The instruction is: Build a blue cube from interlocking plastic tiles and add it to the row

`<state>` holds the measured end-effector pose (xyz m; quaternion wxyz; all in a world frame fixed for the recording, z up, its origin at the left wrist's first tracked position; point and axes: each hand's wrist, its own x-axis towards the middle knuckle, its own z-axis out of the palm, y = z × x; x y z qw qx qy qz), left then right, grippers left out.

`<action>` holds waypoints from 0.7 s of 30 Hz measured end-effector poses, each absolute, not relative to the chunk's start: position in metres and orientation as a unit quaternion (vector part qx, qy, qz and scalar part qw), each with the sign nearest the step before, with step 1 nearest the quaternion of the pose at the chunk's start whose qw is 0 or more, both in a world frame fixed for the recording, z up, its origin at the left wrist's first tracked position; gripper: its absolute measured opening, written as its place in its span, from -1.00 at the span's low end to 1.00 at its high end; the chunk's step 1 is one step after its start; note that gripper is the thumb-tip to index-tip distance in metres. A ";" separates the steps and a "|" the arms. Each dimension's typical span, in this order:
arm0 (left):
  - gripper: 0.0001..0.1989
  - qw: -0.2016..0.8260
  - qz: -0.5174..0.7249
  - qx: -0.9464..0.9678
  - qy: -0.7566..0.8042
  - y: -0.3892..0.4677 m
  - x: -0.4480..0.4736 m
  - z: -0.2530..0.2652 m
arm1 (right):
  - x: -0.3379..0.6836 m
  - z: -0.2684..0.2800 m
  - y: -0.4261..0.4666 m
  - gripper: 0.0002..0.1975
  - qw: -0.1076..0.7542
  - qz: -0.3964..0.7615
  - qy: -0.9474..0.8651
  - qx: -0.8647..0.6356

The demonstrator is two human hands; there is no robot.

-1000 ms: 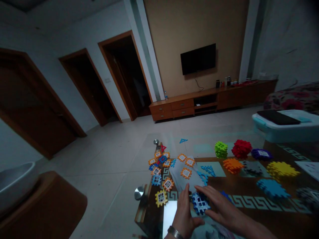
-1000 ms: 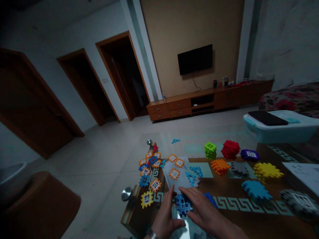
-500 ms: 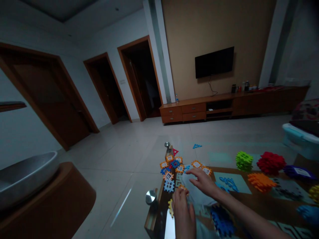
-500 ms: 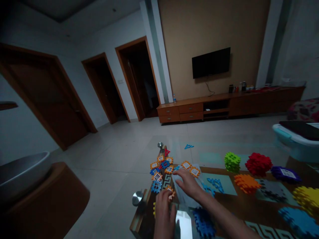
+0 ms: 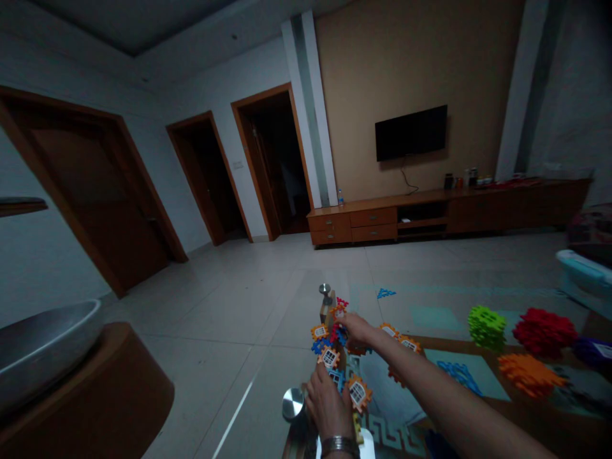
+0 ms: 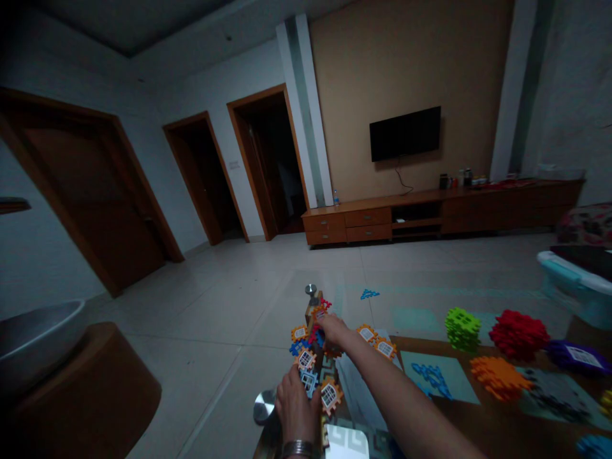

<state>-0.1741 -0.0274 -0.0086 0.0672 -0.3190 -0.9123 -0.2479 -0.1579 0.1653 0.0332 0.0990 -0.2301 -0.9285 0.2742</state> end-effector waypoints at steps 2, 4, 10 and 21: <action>-0.45 0.069 -0.276 -0.323 -0.903 -0.028 -0.175 -0.012 | -0.149 0.035 0.161 -0.48 0.105 0.271 -0.928 -0.231; -0.45 0.059 -0.320 -0.331 -0.886 -0.029 -0.176 -0.013 | -0.137 0.038 0.154 -0.59 0.119 0.274 -0.926 -0.229; -0.63 0.002 -0.423 -0.324 -0.846 -0.044 -0.195 -0.005 | -0.072 0.061 0.141 -0.75 0.177 0.312 -0.902 -0.239; -0.66 -0.188 -0.608 -0.258 -0.727 -0.058 -0.194 0.012 | 0.066 0.057 0.083 -0.79 0.213 0.504 -0.780 -0.303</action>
